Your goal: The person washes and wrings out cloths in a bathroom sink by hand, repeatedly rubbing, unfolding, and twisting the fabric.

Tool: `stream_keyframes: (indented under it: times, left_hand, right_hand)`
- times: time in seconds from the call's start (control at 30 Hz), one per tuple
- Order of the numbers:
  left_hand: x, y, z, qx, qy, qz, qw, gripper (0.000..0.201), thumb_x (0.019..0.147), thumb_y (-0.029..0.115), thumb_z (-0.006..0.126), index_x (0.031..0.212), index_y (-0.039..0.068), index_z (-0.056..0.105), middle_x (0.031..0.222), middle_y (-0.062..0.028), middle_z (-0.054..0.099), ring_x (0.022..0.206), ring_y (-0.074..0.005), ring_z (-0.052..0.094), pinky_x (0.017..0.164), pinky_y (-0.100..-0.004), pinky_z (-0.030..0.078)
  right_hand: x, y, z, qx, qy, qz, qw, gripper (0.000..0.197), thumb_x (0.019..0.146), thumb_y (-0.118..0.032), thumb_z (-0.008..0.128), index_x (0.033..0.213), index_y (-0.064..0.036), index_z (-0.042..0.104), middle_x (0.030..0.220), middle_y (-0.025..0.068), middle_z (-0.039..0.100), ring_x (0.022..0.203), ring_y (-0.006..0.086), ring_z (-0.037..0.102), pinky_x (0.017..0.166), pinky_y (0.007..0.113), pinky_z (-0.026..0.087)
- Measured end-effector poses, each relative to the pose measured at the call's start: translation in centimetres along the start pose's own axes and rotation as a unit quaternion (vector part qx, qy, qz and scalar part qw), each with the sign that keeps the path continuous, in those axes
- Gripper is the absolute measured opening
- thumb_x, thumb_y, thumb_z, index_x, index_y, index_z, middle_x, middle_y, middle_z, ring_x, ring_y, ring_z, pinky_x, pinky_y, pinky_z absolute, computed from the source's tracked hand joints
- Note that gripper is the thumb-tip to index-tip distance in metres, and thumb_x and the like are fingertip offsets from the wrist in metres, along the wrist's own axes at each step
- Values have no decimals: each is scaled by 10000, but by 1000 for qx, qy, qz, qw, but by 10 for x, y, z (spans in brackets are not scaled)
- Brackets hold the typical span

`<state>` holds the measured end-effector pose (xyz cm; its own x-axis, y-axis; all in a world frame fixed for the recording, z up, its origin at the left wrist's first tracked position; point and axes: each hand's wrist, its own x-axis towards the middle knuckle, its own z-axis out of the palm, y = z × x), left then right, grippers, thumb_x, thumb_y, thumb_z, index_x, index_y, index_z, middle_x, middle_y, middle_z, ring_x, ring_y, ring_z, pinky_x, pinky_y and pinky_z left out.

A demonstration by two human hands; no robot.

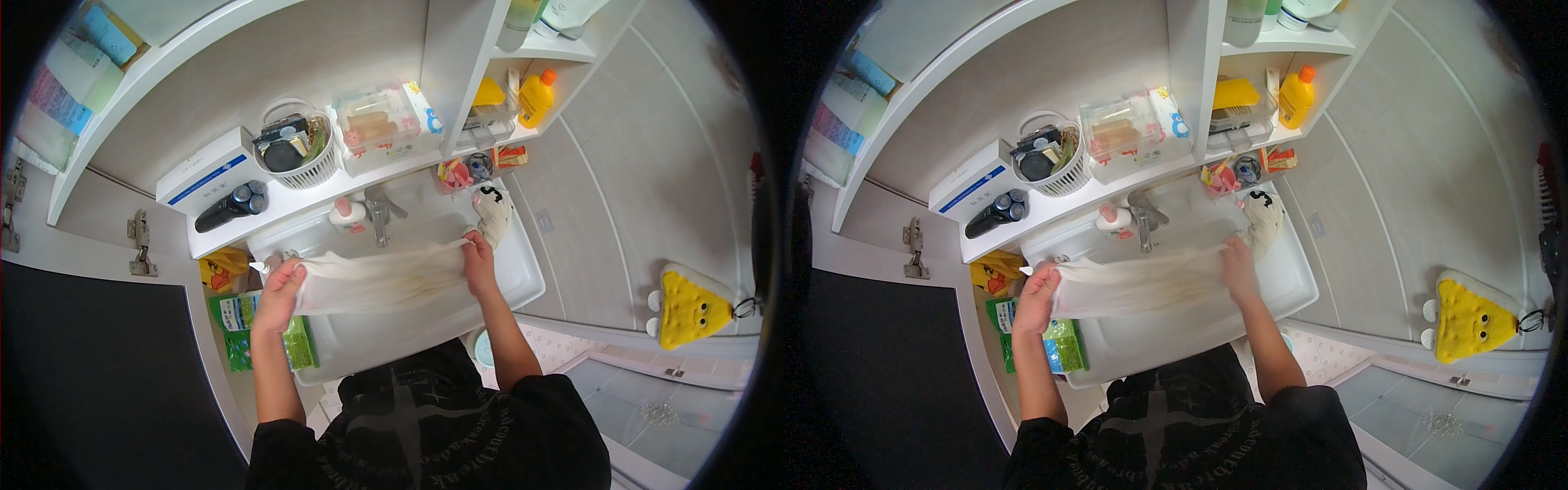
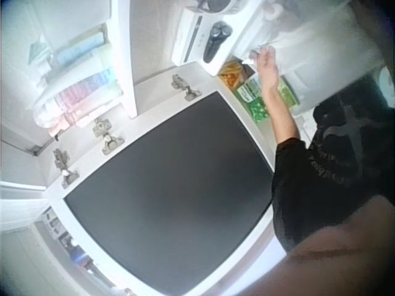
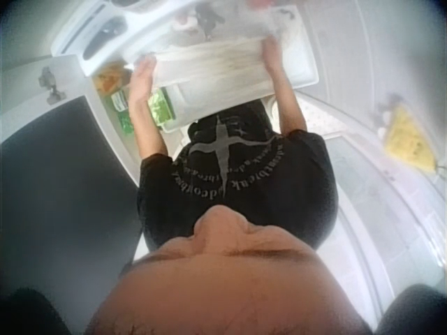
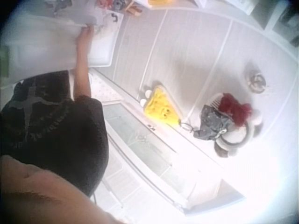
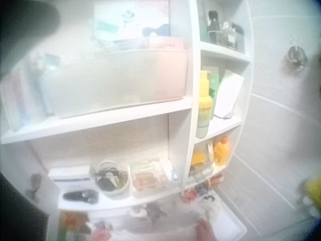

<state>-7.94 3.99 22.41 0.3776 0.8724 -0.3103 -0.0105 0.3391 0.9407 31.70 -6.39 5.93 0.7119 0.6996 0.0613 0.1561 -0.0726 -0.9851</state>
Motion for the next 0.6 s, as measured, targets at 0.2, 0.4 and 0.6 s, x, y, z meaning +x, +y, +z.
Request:
stream_keyframes:
  times: [0.2,0.4,0.6]
  left_hand:
    - [0,-4,5,-180,28,-25,983,321,982,211,608,1247,30,607,1137,-58,661,1042,-162,612,923,-308,487]
    - [15,-29,64,-328,-170,-44,928,434,998,282,563,1334,16,500,1278,-109,598,1154,-238,586,996,-377,471]
    - [12,-38,83,-366,-174,-49,913,489,1000,358,531,1362,38,461,1299,-128,568,1157,-265,583,1000,-408,466]
  right_hand:
    - [12,-77,-2,-183,-165,-77,966,216,804,-155,703,940,-6,626,853,126,643,785,312,626,748,384,503]
    - [-43,-88,45,-241,-141,-256,926,291,794,-156,733,1028,-52,595,973,99,578,824,298,606,726,390,506]
    - [-98,-108,75,-114,-315,-259,906,388,799,-172,739,1170,-147,630,934,66,577,774,270,606,676,390,506]
